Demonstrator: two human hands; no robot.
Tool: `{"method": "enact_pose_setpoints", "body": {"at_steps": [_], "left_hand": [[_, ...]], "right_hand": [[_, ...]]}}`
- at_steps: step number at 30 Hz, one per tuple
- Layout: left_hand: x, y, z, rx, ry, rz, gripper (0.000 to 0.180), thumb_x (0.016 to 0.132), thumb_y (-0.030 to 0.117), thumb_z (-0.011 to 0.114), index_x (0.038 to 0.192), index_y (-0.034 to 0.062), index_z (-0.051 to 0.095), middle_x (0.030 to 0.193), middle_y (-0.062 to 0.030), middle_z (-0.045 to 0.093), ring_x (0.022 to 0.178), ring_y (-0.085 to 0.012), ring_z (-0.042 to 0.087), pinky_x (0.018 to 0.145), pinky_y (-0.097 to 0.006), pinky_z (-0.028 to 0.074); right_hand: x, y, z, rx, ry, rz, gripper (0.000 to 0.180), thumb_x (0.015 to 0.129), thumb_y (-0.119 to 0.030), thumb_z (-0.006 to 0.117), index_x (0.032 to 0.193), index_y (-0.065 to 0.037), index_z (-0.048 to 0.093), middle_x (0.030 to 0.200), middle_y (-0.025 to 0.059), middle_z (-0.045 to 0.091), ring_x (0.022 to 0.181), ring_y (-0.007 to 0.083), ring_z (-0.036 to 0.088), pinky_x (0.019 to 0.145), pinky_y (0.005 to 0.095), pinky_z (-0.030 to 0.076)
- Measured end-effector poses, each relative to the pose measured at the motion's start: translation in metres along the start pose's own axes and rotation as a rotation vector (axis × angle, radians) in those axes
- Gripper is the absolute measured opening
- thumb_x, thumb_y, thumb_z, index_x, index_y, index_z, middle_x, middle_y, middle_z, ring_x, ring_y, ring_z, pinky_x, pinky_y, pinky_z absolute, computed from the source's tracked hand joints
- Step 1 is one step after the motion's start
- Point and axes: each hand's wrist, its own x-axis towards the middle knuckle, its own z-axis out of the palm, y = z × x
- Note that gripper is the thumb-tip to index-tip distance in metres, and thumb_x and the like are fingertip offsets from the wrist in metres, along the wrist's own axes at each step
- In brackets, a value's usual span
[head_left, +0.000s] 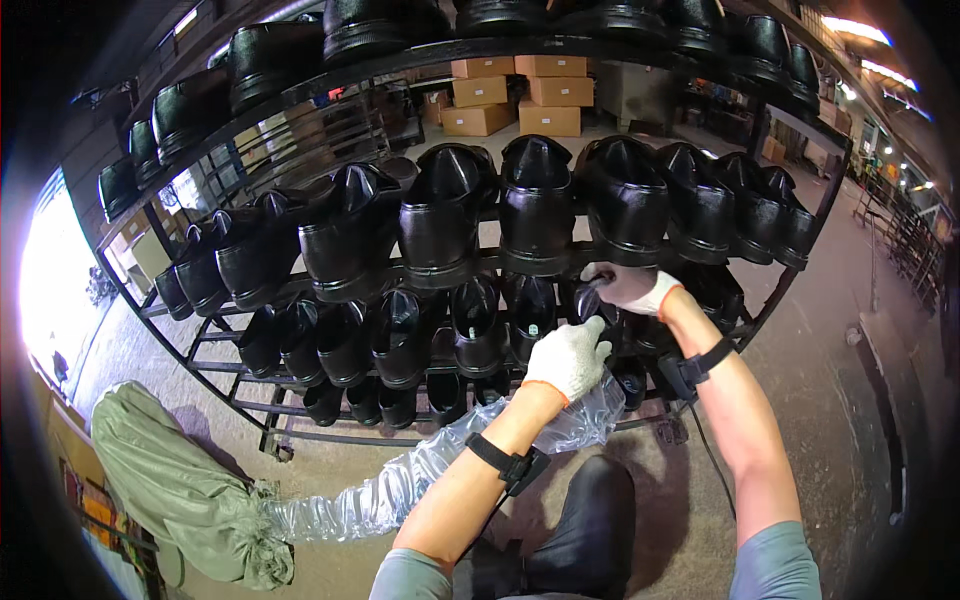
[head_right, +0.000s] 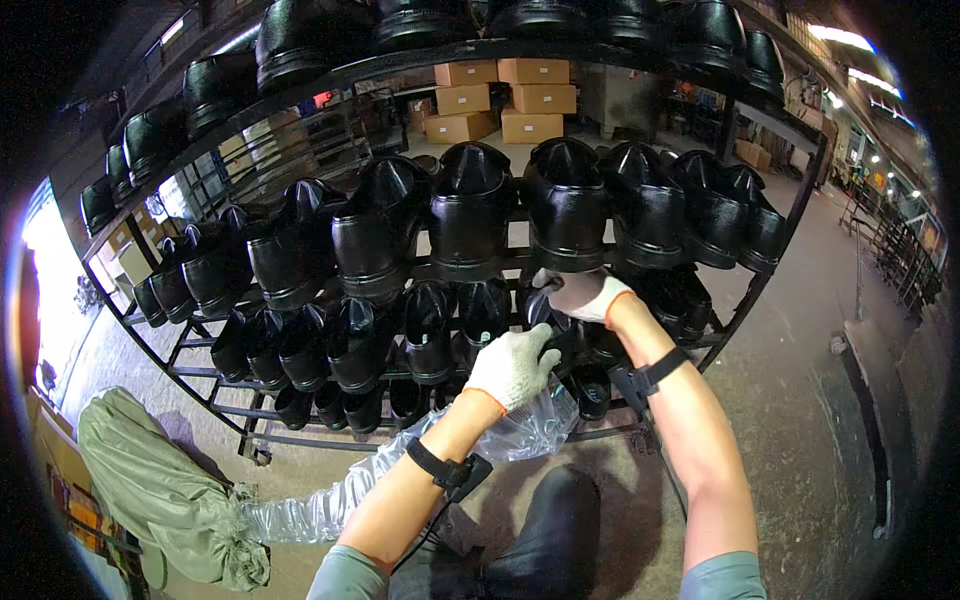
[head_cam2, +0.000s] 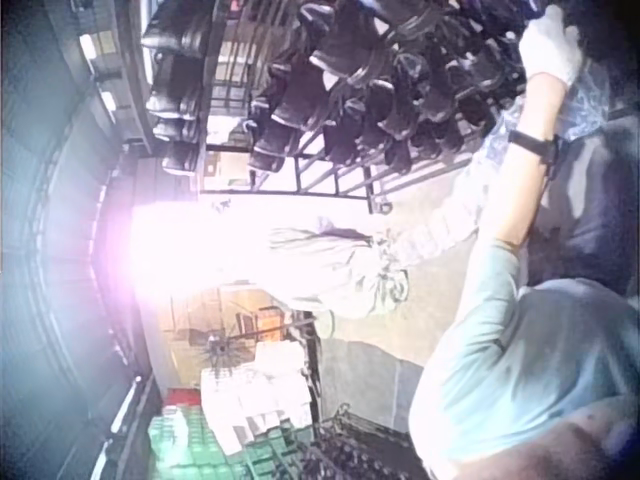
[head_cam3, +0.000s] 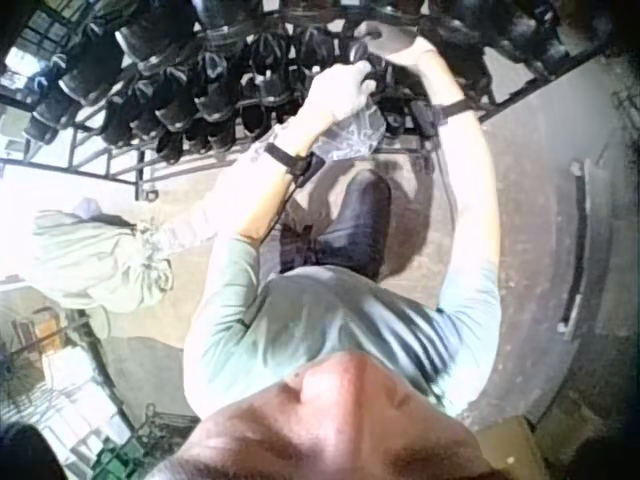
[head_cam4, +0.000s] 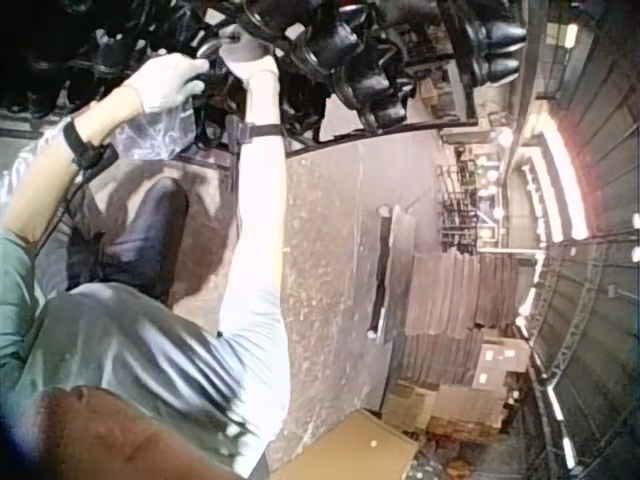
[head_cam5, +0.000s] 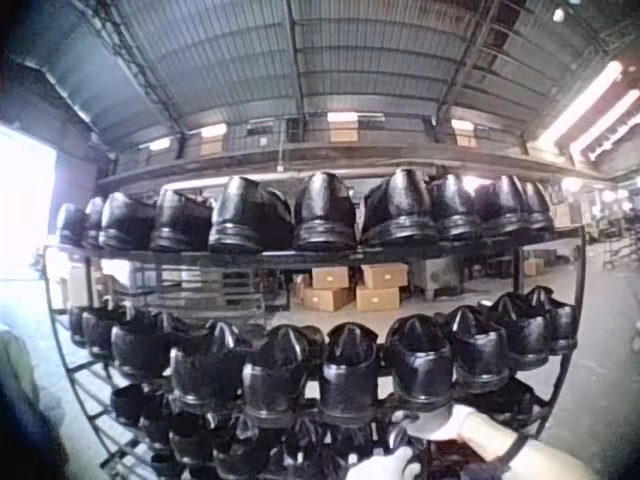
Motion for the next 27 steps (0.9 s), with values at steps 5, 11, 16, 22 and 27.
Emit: {"method": "enact_pose_setpoints", "body": {"at_steps": [5,11,16,22,27], "left_hand": [[0.006,0.009,-0.004,0.022,-0.034,0.048,0.024,0.104,0.028,0.069,0.116,0.0069,0.068,0.093,-0.0283,0.075,0.094,-0.0508,0.074,0.083,-0.060,0.059],[-0.006,-0.005,-0.020,-0.098,-0.090,-0.012,0.045,0.102,0.033,0.075,0.136,0.0075,0.061,0.101,-0.0287,0.077,0.101,-0.0513,0.075,0.090,-0.057,0.060],[-0.026,0.031,-0.051,-0.646,-0.133,-0.143,0.088,0.086,0.024,0.096,0.154,-0.0010,0.047,0.131,-0.0145,0.069,0.120,-0.0209,0.068,0.104,-0.037,0.058],[-0.058,0.030,-0.011,-0.367,-0.440,-0.032,0.034,0.099,0.021,0.079,0.122,0.0010,0.066,0.099,-0.0202,0.076,0.095,-0.0284,0.078,0.084,-0.040,0.060],[-0.059,0.036,0.007,-0.405,-0.187,0.133,0.018,0.104,0.016,0.067,0.096,-0.0001,0.063,0.076,-0.0239,0.068,0.069,-0.0408,0.071,0.066,-0.047,0.054]], "right_hand": [[0.004,-0.009,-0.006,-0.434,0.115,-0.004,0.057,0.089,-0.035,0.082,0.137,-0.004,0.072,0.131,0.0240,0.077,0.120,0.0425,0.073,0.108,0.0520,0.057],[-0.023,-0.039,0.017,-0.384,0.221,0.140,0.050,0.091,-0.037,0.077,0.132,-0.008,0.074,0.134,0.0232,0.075,0.128,0.0471,0.069,0.109,0.0552,0.057],[-0.163,-0.117,0.035,0.102,0.415,-0.308,0.073,0.084,-0.015,0.089,0.153,-0.008,0.065,0.134,0.0230,0.068,0.131,0.0398,0.066,0.115,0.0469,0.054],[-0.207,-0.093,0.005,-0.106,0.696,-0.159,0.034,0.087,0.003,0.077,0.119,-0.008,0.080,0.109,0.0139,0.072,0.097,0.0306,0.074,0.085,0.0386,0.063],[-0.260,-0.070,-0.032,-0.238,0.107,-0.091,0.019,0.089,-0.022,0.082,0.104,-0.011,0.084,0.092,0.0101,0.077,0.089,0.0349,0.077,0.080,0.0438,0.064]]}}
